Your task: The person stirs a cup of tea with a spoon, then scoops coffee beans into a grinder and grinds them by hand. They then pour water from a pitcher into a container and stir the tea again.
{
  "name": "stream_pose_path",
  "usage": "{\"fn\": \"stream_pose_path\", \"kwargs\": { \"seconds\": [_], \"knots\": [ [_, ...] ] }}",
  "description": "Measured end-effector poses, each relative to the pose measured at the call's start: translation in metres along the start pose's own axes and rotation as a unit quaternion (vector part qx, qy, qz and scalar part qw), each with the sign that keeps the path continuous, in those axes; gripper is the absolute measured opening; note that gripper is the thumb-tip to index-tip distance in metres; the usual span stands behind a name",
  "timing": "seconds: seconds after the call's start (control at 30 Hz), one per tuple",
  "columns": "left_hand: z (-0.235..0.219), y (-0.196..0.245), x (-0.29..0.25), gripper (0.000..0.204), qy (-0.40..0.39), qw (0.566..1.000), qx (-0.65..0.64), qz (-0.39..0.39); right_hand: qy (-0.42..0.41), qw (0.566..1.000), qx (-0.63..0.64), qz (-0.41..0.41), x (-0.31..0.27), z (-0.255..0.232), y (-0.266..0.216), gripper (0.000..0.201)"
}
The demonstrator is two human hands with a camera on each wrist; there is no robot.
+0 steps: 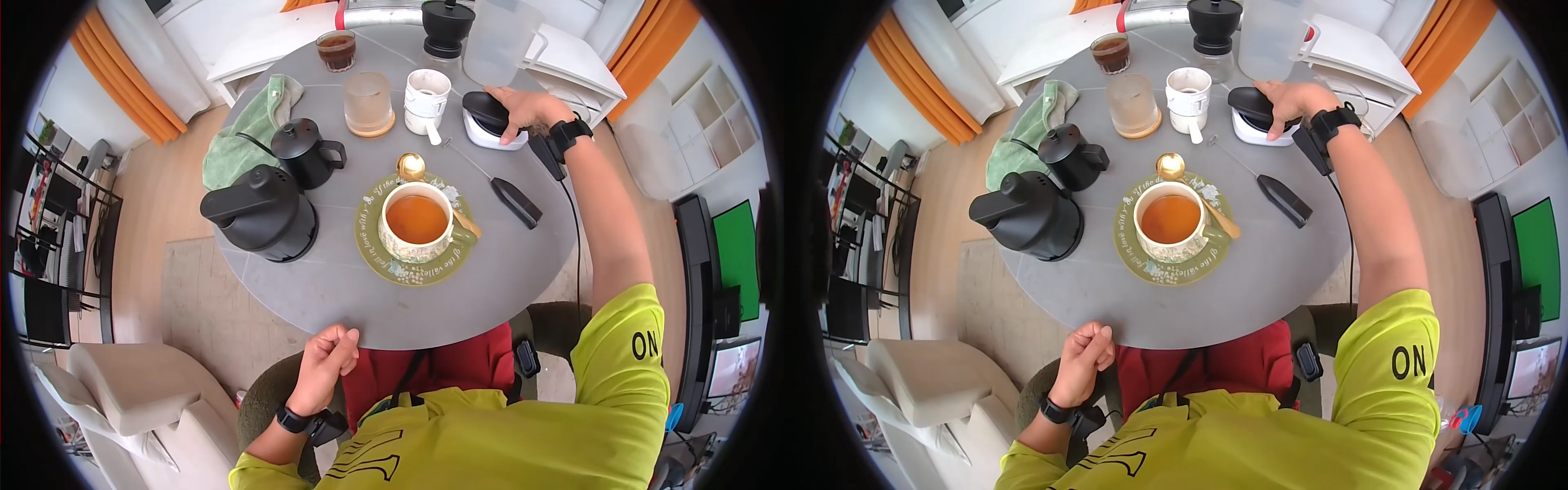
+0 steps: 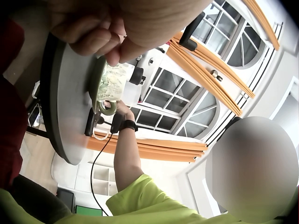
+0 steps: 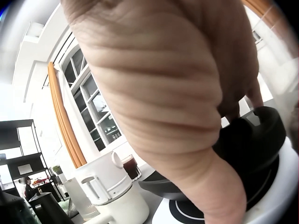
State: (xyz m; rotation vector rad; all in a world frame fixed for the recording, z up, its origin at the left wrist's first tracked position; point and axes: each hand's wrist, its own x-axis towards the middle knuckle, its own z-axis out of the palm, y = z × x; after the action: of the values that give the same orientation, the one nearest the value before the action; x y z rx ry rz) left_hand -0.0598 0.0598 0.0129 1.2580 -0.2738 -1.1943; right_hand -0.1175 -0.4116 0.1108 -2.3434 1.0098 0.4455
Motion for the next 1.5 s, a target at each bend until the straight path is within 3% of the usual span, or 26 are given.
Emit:
{"fn": "stream_pose_path", "kwargs": {
  "seconds": [0.27, 0.53, 0.67, 0.73, 0.77, 0.83, 0.87, 0.93, 1.0, 1.03, 1.1, 1.13, 1.2, 1.3, 1.5],
  "knots": [
    [0.004, -0.002, -0.002, 0.031, -0.002, 1.000, 0.017, 0.019, 0.012, 1.000, 0.013, -0.006, -0.014, 0.004, 0.001, 0.113],
    [0.005, -0.002, -0.002, 0.030, -0.012, 1.000, 0.012, 0.018, 0.037, 0.998, 0.011, -0.041, -0.018, 0.006, 0.007, 0.096],
    [0.005, -0.002, -0.004, 0.029, -0.014, 1.000, 0.020, 0.019, 0.047, 0.997, 0.012, -0.056, -0.012, 0.008, 0.018, 0.098],
    [0.003, -0.002, -0.004, 0.027, -0.023, 0.999, 0.029, 0.014, 0.145, 0.976, 0.021, -0.162, -0.005, 0.006, 0.032, 0.087],
    [0.003, -0.001, -0.005, 0.027, -0.028, 0.999, 0.033, 0.012, 0.148, 0.976, 0.025, -0.157, -0.007, 0.000, 0.038, 0.087],
    [0.005, 0.000, -0.005, 0.028, -0.017, 0.999, 0.024, 0.016, 0.410, 0.866, 0.049, -0.283, -0.018, -0.016, 0.045, 0.054],
    [0.006, 0.001, -0.005, 0.028, -0.019, 0.999, 0.023, 0.015, 0.410, 0.866, 0.047, -0.281, -0.028, -0.023, 0.052, 0.054],
    [0.007, 0.001, -0.005, 0.028, -0.016, 0.999, 0.025, 0.018, 0.536, 0.820, 0.065, -0.187, -0.053, -0.034, 0.076, 0.030],
    [0.007, 0.000, -0.005, 0.028, -0.015, 0.999, 0.025, 0.015, 0.583, 0.797, 0.105, -0.115, -0.066, -0.026, 0.109, 0.025],
    [0.007, -0.001, -0.004, 0.028, -0.010, 0.999, 0.026, 0.015, 0.585, 0.797, 0.102, -0.114, -0.072, -0.022, 0.119, 0.025],
    [0.008, -0.001, -0.004, 0.028, -0.013, 0.999, 0.025, 0.017, 0.519, 0.851, 0.084, -0.011, -0.083, -0.012, 0.133, 0.028],
    [0.008, -0.001, -0.004, 0.028, -0.013, 0.999, 0.027, 0.018, 0.519, 0.850, 0.084, -0.011, -0.084, -0.005, 0.133, 0.028],
    [0.009, -0.002, -0.004, 0.028, -0.010, 0.999, 0.027, 0.019, 0.459, 0.878, 0.098, -0.094, -0.086, 0.010, 0.125, 0.033],
    [0.009, -0.003, -0.005, 0.028, -0.010, 0.999, 0.030, 0.021, 0.439, 0.895, 0.042, -0.073, -0.088, 0.020, 0.100, 0.036],
    [0.008, -0.003, -0.007, 0.028, -0.017, 0.999, 0.031, 0.028, 0.509, 0.856, -0.080, -0.049, -0.074, 0.015, 0.095, 0.021]
  ]
}}
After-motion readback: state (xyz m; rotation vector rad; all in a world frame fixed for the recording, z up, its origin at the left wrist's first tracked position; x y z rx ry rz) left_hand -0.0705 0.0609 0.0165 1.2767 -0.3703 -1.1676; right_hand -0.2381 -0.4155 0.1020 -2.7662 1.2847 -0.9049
